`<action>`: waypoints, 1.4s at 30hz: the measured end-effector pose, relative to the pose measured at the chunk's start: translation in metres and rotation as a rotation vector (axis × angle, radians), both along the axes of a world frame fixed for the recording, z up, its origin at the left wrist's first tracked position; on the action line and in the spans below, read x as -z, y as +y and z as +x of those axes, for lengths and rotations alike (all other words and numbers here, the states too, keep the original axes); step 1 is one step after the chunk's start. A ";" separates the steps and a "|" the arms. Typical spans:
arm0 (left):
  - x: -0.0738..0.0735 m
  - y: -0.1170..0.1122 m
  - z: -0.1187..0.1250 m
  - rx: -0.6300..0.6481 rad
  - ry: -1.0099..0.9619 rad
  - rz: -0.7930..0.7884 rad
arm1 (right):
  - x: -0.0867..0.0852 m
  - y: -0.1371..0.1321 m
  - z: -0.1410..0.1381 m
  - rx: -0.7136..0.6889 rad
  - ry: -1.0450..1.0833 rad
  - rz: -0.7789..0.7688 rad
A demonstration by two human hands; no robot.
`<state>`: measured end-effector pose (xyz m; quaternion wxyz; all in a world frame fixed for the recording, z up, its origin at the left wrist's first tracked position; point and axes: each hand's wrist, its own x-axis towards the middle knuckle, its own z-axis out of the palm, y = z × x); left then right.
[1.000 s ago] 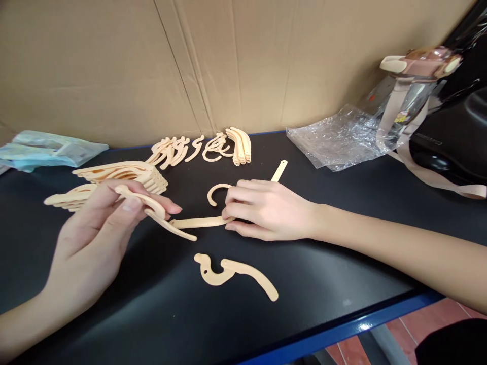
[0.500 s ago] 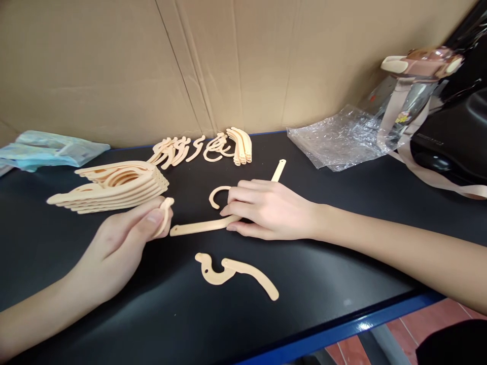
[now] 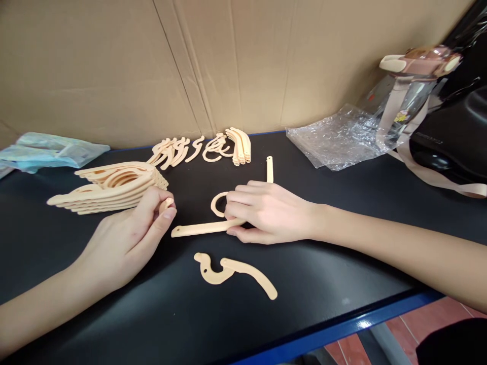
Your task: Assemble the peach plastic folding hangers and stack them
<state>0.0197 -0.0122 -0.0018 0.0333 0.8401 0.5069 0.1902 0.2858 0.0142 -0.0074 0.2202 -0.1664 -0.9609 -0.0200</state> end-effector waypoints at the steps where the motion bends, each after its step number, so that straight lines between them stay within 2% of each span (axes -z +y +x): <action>1: 0.001 0.000 0.000 -0.005 0.006 0.003 | 0.000 0.000 0.000 0.009 0.009 0.012; 6: 0.006 0.000 -0.001 0.027 0.047 0.003 | 0.002 0.000 0.000 0.016 0.028 0.072; 10: 0.004 0.000 0.001 0.079 0.062 0.010 | 0.002 0.000 -0.001 0.038 0.069 0.095; 15: 0.000 -0.001 0.002 0.102 0.057 0.054 | 0.003 0.000 0.000 0.056 0.120 0.070; 21: 0.001 -0.003 -0.002 0.078 -0.005 0.079 | 0.002 -0.002 0.001 -0.001 0.109 0.030; 28: -0.003 -0.002 0.001 0.093 -0.047 -0.030 | -0.001 -0.002 0.000 -0.036 0.046 -0.021; 34: -0.008 -0.009 0.005 0.104 0.018 -0.165 | -0.001 -0.002 -0.001 -0.021 0.041 -0.006; 42: -0.004 -0.005 0.002 0.151 0.032 -0.133 | 0.001 -0.001 -0.001 0.009 0.075 0.022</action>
